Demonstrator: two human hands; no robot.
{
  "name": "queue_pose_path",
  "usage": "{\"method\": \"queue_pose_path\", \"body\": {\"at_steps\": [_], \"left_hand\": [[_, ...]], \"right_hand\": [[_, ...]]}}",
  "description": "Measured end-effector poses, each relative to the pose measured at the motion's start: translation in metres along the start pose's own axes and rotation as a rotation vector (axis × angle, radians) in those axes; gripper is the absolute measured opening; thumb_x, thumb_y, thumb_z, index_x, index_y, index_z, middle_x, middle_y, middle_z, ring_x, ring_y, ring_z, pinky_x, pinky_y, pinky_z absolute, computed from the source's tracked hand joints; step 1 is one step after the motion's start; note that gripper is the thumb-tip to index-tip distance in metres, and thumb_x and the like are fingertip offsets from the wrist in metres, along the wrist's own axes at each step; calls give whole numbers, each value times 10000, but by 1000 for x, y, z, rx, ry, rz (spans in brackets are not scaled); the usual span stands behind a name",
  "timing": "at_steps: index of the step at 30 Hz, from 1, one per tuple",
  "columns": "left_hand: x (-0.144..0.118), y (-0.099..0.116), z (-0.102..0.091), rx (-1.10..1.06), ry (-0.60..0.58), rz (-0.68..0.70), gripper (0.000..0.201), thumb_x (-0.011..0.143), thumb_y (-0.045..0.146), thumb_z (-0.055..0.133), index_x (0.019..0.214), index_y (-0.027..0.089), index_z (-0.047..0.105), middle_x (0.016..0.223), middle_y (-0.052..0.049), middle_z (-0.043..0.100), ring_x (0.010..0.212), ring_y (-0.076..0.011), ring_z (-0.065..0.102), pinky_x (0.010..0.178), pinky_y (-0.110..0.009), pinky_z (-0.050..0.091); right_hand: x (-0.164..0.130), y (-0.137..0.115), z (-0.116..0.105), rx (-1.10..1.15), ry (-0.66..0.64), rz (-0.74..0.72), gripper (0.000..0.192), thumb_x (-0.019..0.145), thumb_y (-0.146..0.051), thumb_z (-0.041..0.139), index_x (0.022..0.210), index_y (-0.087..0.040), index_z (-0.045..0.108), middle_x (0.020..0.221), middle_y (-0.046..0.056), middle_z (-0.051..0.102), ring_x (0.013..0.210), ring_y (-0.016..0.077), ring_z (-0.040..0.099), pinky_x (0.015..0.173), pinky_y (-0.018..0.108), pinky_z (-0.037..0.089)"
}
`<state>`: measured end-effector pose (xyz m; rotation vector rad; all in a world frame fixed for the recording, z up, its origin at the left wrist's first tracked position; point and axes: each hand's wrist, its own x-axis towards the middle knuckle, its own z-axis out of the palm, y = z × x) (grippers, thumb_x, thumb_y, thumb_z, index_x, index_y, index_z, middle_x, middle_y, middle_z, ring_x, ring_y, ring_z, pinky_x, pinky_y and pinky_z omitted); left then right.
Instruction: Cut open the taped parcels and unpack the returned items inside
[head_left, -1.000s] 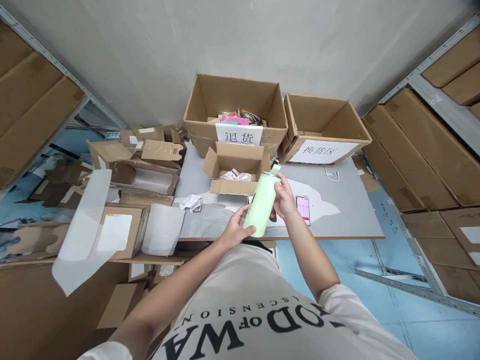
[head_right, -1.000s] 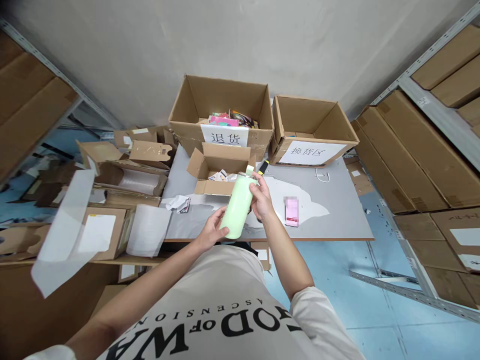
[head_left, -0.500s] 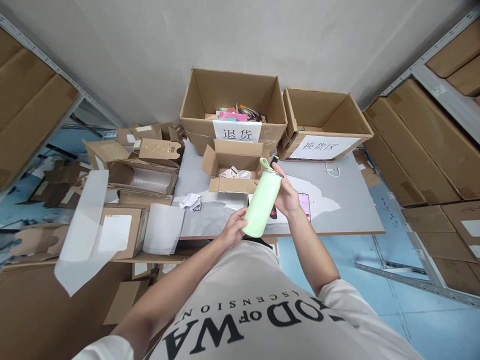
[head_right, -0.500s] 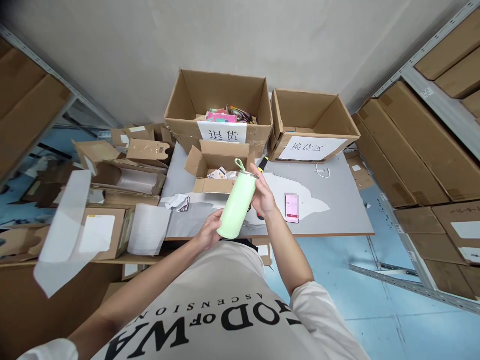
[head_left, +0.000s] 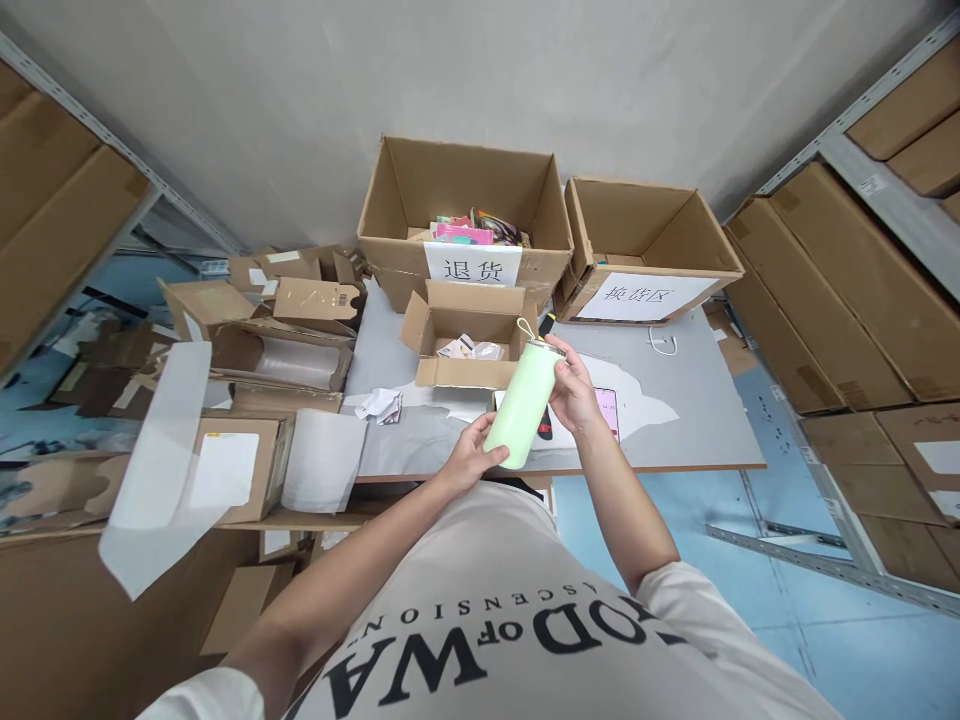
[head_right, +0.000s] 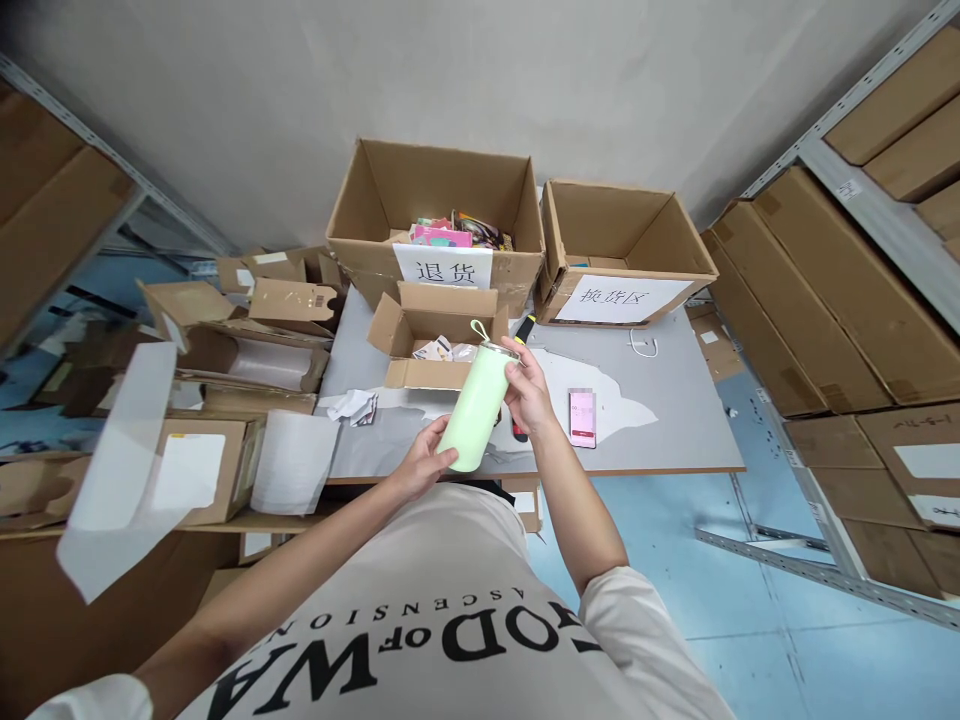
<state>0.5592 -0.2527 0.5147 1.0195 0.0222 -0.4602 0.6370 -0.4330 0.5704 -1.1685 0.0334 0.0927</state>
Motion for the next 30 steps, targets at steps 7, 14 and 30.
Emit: {"method": "queue_pose_path", "body": {"at_steps": [7,14,30], "left_hand": [[4,0,-8,49,4,19,607,614,396,803,1120,167,559,989,-63,661,863,-196,617,764,-291,463],[6,-6,-14,98,-21,30,598,610,417,788,1122,162,614,1051,-84,667,918,-235,618,775,-305,459],[26,-1,-30,574,73,310,518,844,484,547,1263,178,533,1257,-141,586,1159,-266,555,958,-414,450]], "right_hand": [[4,-4,-9,-171,-67,-24,441,750,-544,655,1077,-280,522,1111,34,627,832,174,616,667,280,511],[8,-38,-27,-357,-258,83,418,714,-508,716,955,-253,489,1030,31,617,834,164,585,667,259,488],[-2,-73,-54,-606,-74,-316,424,637,-341,800,959,-257,537,943,7,579,790,143,569,668,260,484]]}}
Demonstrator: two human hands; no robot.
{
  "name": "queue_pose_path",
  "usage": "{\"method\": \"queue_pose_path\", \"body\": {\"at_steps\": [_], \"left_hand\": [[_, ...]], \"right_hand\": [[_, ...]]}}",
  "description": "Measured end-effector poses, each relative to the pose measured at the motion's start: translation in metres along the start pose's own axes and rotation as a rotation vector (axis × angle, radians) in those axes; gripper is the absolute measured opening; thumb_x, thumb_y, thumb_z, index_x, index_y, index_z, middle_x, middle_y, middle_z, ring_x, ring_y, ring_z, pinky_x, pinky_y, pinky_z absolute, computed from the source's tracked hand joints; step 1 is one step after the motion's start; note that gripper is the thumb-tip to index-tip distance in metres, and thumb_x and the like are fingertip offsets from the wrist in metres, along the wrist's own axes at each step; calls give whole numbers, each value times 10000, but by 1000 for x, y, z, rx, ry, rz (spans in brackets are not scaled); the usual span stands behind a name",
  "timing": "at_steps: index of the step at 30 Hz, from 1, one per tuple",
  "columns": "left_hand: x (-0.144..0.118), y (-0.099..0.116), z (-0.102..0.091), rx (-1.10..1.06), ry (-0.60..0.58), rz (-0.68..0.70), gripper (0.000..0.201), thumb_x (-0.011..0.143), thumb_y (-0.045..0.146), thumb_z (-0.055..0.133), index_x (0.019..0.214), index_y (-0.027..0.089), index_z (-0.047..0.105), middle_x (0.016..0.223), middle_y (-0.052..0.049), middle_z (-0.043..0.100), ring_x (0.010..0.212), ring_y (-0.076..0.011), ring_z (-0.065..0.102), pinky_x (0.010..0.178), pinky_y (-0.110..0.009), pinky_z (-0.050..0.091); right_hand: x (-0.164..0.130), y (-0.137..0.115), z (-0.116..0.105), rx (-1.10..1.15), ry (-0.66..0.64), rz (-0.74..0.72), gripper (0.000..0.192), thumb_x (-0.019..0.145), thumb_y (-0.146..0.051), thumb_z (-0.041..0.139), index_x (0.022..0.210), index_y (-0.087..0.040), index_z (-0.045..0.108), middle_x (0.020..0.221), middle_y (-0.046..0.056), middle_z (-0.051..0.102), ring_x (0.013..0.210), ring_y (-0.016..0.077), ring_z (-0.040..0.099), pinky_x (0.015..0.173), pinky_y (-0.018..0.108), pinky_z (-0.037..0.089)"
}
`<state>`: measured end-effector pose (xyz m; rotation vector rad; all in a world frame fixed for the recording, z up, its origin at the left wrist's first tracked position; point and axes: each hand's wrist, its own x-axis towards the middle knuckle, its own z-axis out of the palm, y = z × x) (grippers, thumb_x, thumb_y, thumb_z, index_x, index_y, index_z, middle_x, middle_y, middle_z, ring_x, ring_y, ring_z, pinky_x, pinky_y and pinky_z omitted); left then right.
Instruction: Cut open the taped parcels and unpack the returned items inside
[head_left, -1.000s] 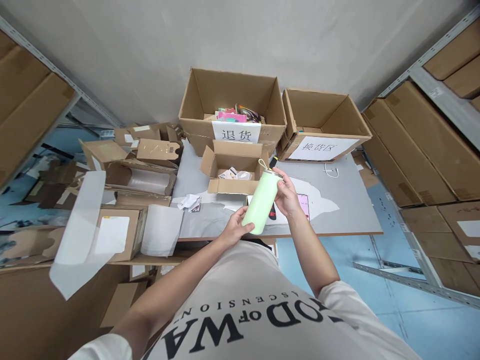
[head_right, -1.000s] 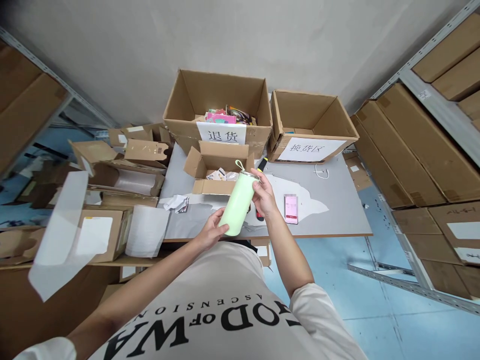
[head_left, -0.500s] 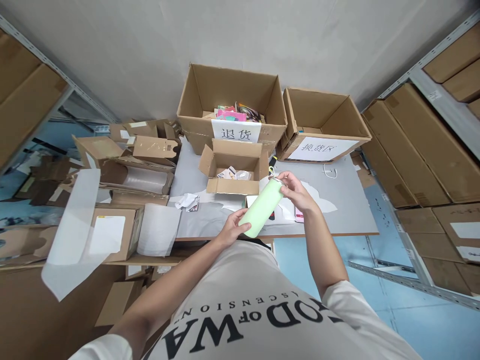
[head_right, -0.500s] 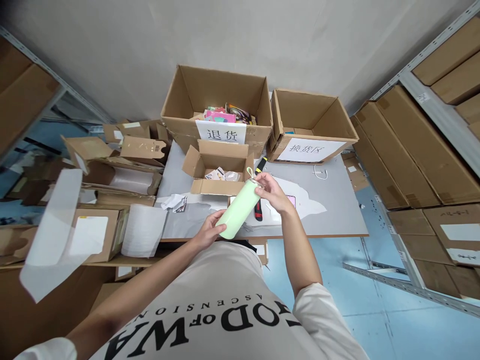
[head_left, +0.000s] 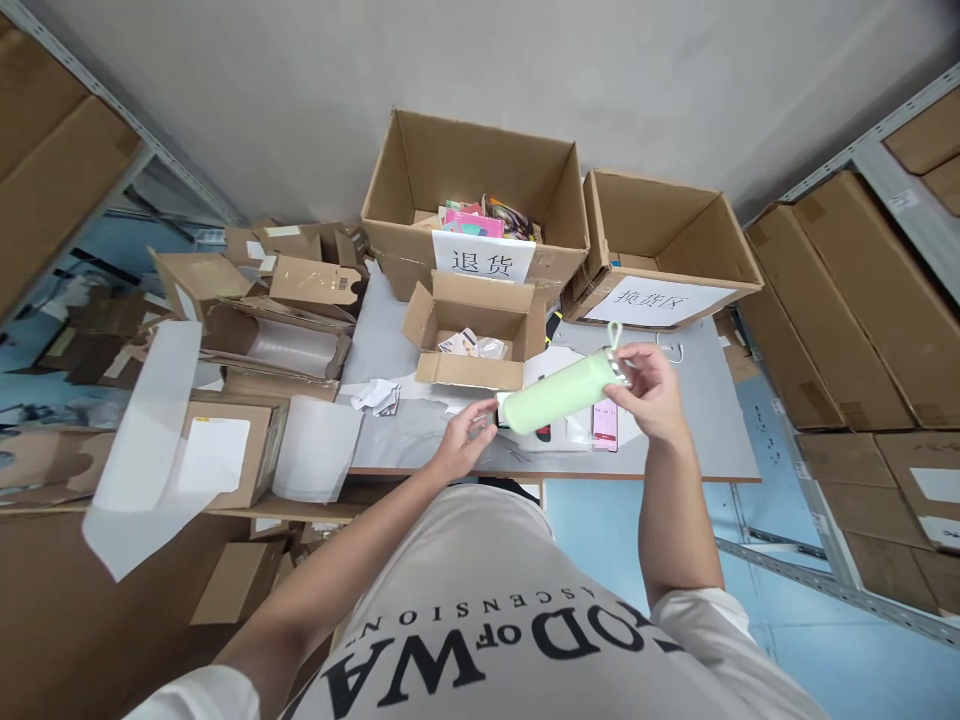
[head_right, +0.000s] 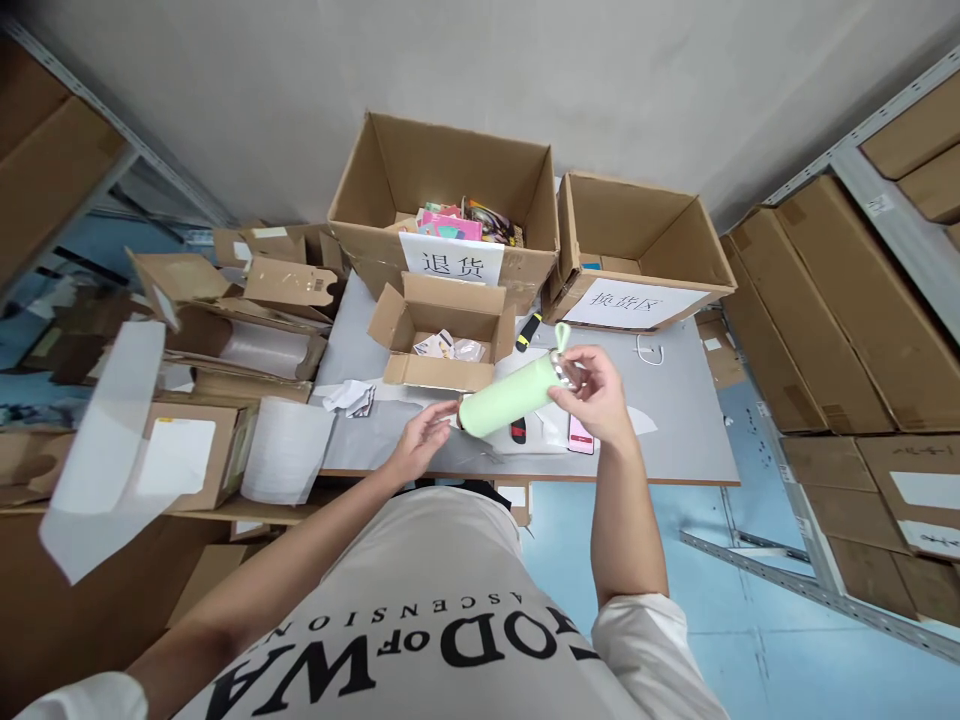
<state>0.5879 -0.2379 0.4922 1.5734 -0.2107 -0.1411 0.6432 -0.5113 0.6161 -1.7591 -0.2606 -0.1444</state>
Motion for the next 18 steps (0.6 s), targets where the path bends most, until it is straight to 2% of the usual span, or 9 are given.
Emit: {"method": "queue_pose_path", "body": {"at_steps": [2,3,5,7,9,11,15,18], "left_hand": [[8,0,-6,294,30,115,407,849,421,554,1185,192,583,1205,-123,609,1142,-248,559,983,-424,433],[13,2,-8,430,-8,191,356,841,400,568,1130,197,610,1176,-115,618,1141,-246,555,998,-429,419],[24,5,-8,660,-145,323,301,814,385,603,1049,201,640,1157,-112,622,1181,-262,525,1046,-457,361],[34,9,-5,847,-271,367,385,777,397,644,1107,200,620,1212,-126,599,1250,-297,467,1096,-511,265],[43,11,0,974,-343,317,583,736,409,684,1255,191,533,1298,-151,553,1270,-326,446,1108,-551,196],[51,12,5,1022,-397,241,653,747,403,674,1327,184,468,1319,-167,544,1220,-328,494,1090,-542,216],[61,12,10,975,-394,135,388,876,385,512,1196,175,579,1140,-171,656,1063,-312,595,996,-463,335],[66,12,10,926,-322,44,332,924,394,427,1122,203,612,1032,-130,696,968,-280,631,897,-383,405]], "right_hand": [[-4,-6,-13,-58,97,-56,438,621,-331,808,960,-258,542,948,11,580,807,151,578,672,263,488],[-6,-8,-18,-86,133,-73,444,614,-330,810,960,-256,542,947,14,581,810,154,581,668,265,489],[-14,-10,-25,-130,173,-87,445,607,-326,808,953,-251,539,943,17,583,809,158,584,654,268,490],[-21,-10,-26,-153,172,-81,444,608,-315,801,954,-247,532,939,17,582,791,155,581,629,267,483],[-28,-9,-24,-162,156,-66,443,615,-302,792,963,-248,523,936,17,580,759,148,569,599,266,471],[-33,-9,-22,-166,149,-52,437,626,-294,780,973,-255,517,942,22,580,721,141,552,572,267,457],[-41,-9,-19,-183,140,-42,433,629,-297,773,978,-269,518,967,44,588,699,150,537,541,277,449],[-45,-6,-15,-224,88,-55,441,618,-297,779,985,-268,536,1036,68,599,723,164,556,528,283,458]]}}
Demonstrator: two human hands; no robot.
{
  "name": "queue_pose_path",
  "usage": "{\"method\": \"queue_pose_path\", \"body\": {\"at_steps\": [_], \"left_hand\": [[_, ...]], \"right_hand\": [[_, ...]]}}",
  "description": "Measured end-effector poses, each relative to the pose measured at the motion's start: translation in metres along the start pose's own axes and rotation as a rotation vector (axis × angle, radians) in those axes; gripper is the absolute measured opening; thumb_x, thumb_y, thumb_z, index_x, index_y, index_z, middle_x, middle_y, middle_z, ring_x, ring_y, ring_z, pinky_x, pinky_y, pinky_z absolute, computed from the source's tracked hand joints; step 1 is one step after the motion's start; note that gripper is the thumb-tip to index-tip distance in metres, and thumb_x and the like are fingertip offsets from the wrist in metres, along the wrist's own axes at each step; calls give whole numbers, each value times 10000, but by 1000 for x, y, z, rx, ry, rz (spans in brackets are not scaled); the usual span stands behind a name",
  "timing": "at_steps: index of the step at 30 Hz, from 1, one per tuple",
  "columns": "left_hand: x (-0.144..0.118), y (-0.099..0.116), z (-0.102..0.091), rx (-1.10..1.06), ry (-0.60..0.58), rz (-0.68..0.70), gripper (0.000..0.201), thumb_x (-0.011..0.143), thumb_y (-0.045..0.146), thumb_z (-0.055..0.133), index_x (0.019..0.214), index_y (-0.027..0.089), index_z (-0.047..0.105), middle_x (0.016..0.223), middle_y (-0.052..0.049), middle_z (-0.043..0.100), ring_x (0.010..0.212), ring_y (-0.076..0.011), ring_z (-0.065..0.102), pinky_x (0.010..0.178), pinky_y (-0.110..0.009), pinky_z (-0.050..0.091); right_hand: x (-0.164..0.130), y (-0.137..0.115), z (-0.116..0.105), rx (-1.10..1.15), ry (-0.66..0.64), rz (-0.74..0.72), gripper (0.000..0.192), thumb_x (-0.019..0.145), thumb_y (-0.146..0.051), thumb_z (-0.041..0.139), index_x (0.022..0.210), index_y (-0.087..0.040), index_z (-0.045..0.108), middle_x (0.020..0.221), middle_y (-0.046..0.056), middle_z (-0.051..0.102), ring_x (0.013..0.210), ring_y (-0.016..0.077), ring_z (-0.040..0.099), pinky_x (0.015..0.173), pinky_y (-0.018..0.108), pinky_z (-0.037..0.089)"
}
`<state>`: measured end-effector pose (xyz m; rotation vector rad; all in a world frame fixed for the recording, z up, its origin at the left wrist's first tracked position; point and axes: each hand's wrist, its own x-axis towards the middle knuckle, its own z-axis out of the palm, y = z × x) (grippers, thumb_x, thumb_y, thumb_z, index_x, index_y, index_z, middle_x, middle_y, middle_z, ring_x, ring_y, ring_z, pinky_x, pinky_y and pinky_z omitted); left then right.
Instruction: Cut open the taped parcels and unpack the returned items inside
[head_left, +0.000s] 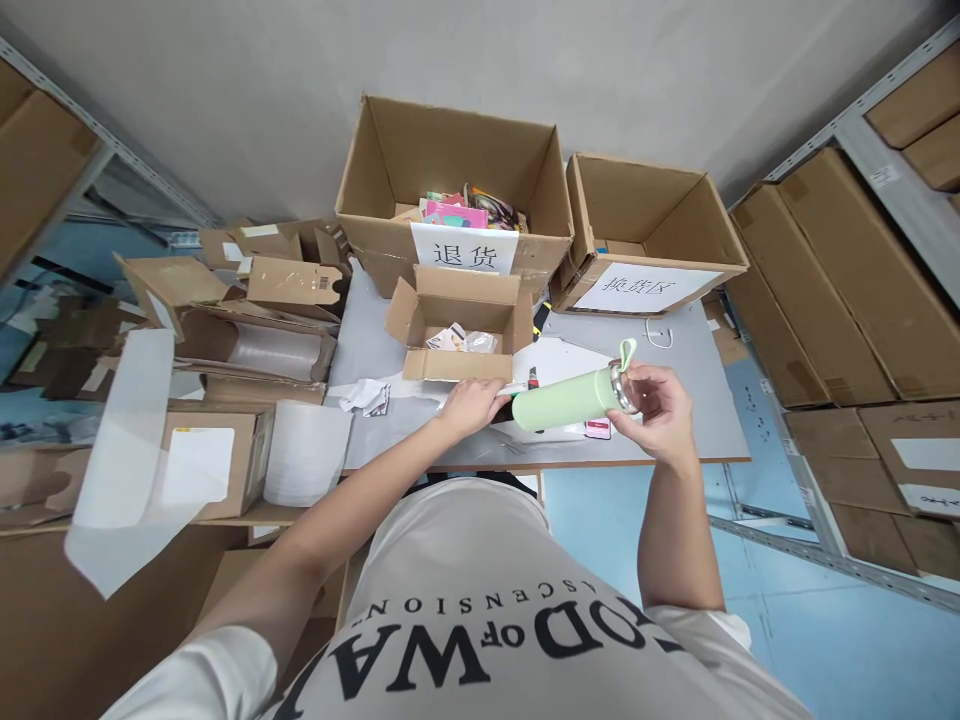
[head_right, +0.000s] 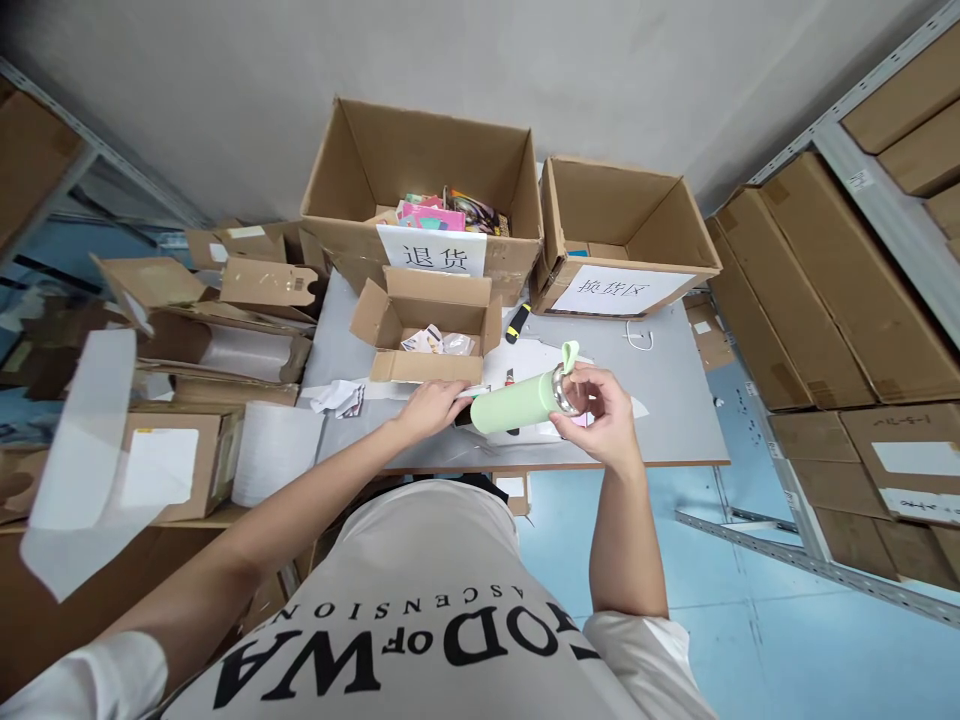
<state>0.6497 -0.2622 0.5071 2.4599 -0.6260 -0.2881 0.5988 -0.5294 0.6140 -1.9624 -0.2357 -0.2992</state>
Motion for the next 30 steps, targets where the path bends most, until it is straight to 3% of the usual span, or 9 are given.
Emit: {"method": "queue_pose_path", "body": {"at_steps": [5,10,16,20,24,30], "left_hand": [[9,-5,-5,-74,43,-113,360,952,433,356,1108,221,602,946,-90,704,877,-262,651,762,-320,434],[14,-8,-8,-100,33,-102,362,953,430,352,1046,210,624,902,-75,703,846,-243,652,724,-300,430],[15,-10,-8,-158,40,-85,359,948,424,359,1038,205,629,895,-82,703,846,-250,651,725,-311,431],[17,-15,-7,-157,56,-96,350,949,400,357,1034,205,635,878,-74,700,845,-244,648,730,-306,430],[18,-21,-5,-151,78,-112,363,953,407,346,1031,212,642,862,-70,699,835,-248,649,717,-302,428],[18,-25,-2,-116,102,-139,365,950,408,358,1008,199,651,844,-74,700,818,-246,650,735,-303,432]], "right_hand": [[-4,7,20,-96,-103,-73,447,617,-290,782,1012,-254,575,1143,115,600,898,240,607,544,303,497],[-2,10,48,-179,-254,-171,405,680,-262,744,1057,-254,594,1223,131,578,960,255,617,654,360,542],[-2,26,74,-251,-397,-160,370,760,-313,671,1109,-251,566,1291,135,542,1033,259,605,787,404,540],[-4,36,85,-324,-482,-198,462,773,-312,642,1210,-250,505,1294,123,538,1119,267,565,866,409,516],[-5,40,92,-440,-549,-181,661,780,-317,615,1382,-234,355,1287,133,525,1123,273,553,856,395,513],[-4,45,100,-676,-699,-161,596,783,-379,613,1324,-216,427,1255,128,520,1081,274,549,765,353,510]]}}
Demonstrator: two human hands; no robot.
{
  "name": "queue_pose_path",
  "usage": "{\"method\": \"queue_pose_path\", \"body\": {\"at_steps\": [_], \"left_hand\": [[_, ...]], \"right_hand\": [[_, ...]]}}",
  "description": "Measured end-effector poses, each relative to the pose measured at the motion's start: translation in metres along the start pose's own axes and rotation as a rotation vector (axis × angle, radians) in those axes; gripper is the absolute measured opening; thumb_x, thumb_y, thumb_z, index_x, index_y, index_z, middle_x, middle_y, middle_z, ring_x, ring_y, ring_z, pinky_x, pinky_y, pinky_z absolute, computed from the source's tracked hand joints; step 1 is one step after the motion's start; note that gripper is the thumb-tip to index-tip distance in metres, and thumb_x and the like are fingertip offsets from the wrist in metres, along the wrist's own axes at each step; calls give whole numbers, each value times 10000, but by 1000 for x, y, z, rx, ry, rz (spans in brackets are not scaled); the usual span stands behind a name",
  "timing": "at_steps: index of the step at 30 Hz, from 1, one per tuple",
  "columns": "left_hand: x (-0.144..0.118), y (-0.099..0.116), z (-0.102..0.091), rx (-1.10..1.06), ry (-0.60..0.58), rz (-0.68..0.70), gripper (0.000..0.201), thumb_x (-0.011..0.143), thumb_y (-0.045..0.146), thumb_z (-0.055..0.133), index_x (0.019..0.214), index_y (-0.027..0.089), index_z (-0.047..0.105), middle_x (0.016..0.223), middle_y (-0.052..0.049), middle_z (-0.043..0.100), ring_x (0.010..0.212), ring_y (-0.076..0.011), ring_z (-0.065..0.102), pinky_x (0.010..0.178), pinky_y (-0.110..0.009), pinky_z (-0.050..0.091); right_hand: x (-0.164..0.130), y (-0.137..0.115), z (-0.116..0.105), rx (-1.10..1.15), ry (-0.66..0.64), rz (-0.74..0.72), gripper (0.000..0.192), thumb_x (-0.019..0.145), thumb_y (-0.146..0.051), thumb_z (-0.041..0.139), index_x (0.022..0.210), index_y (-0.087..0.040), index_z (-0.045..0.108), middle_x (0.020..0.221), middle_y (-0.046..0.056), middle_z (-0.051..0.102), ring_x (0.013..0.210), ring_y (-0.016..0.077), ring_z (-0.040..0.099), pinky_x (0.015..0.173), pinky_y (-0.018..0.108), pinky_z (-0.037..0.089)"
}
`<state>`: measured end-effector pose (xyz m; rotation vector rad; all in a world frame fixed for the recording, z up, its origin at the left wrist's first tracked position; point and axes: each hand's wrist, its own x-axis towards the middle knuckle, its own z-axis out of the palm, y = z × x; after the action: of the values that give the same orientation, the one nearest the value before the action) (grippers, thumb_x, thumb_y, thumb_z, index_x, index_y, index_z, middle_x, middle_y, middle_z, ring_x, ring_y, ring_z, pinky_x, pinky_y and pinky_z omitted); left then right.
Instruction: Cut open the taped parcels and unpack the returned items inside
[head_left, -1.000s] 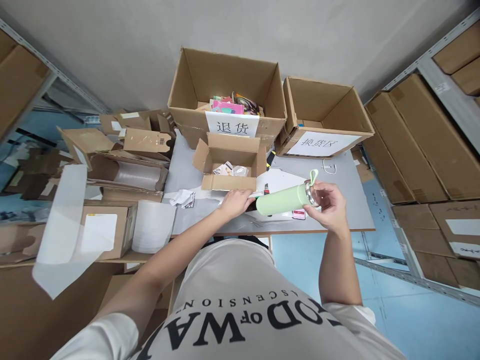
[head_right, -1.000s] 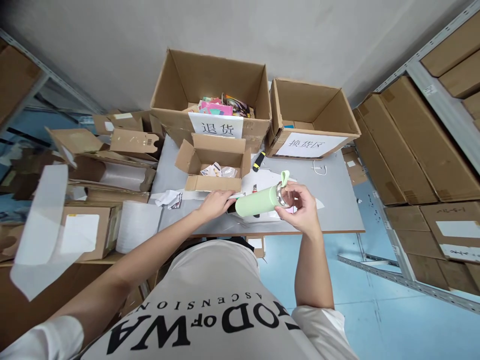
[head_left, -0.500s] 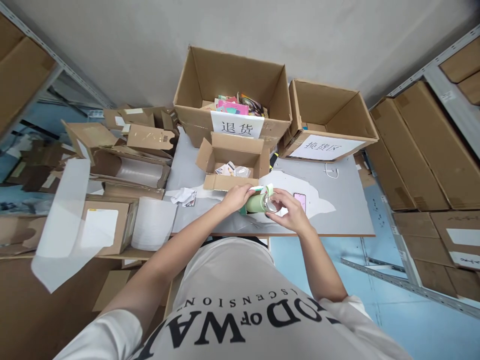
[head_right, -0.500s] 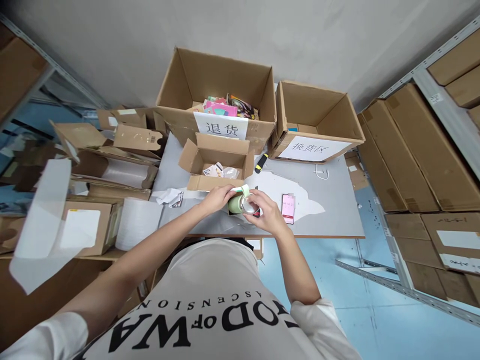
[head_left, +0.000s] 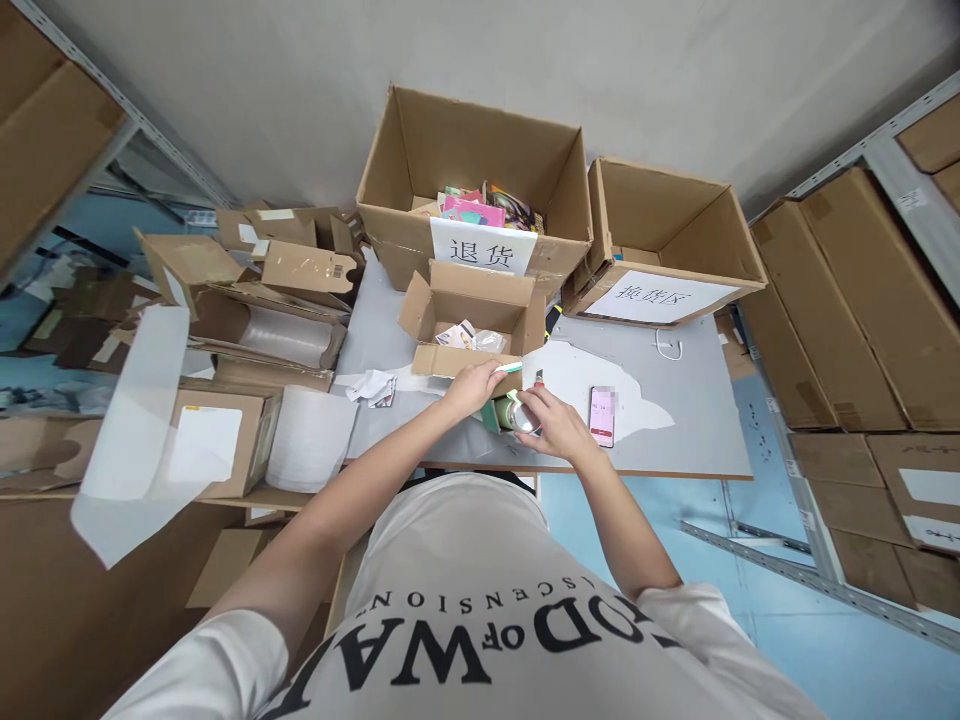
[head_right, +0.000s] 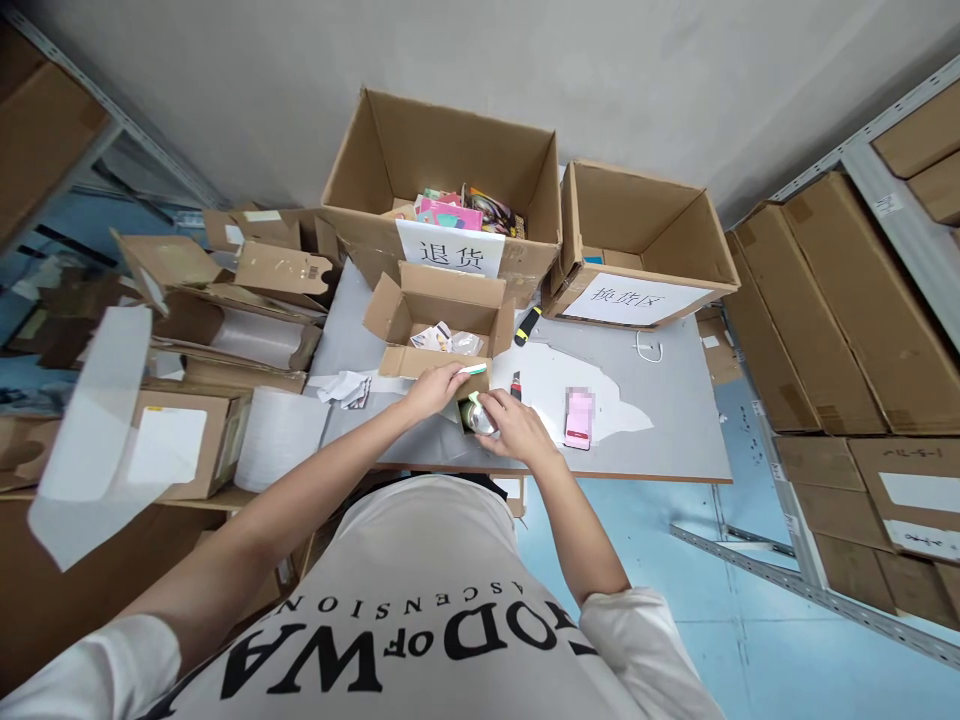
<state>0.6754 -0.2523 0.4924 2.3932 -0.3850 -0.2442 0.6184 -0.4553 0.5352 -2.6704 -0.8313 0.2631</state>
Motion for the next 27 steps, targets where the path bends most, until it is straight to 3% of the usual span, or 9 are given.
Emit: {"method": "queue_pose_path", "body": {"at_steps": [8,16,27], "left_hand": [[-3,3,3,-37,6,-43,328,939,390,388,991,196,648,792,-78,689,807,-256,649,715,-306,428],[-3,2,3,-24,27,-39,333,942,394,378,1010,201,640,860,-79,702,818,-255,650,692,-307,427],[-6,6,0,-111,46,-67,312,932,398,403,1020,201,629,879,-77,698,871,-257,650,778,-342,458]], "right_hand": [[24,4,10,-211,-188,-130,459,721,-353,711,1113,-166,563,1052,126,597,995,281,534,846,379,399],[40,0,12,-267,-243,-173,593,753,-374,733,1258,-165,504,1152,138,596,1056,282,540,829,361,346],[29,1,25,-278,-222,-176,606,851,-440,577,1358,-134,449,1236,170,571,1096,312,460,918,449,301]]}}
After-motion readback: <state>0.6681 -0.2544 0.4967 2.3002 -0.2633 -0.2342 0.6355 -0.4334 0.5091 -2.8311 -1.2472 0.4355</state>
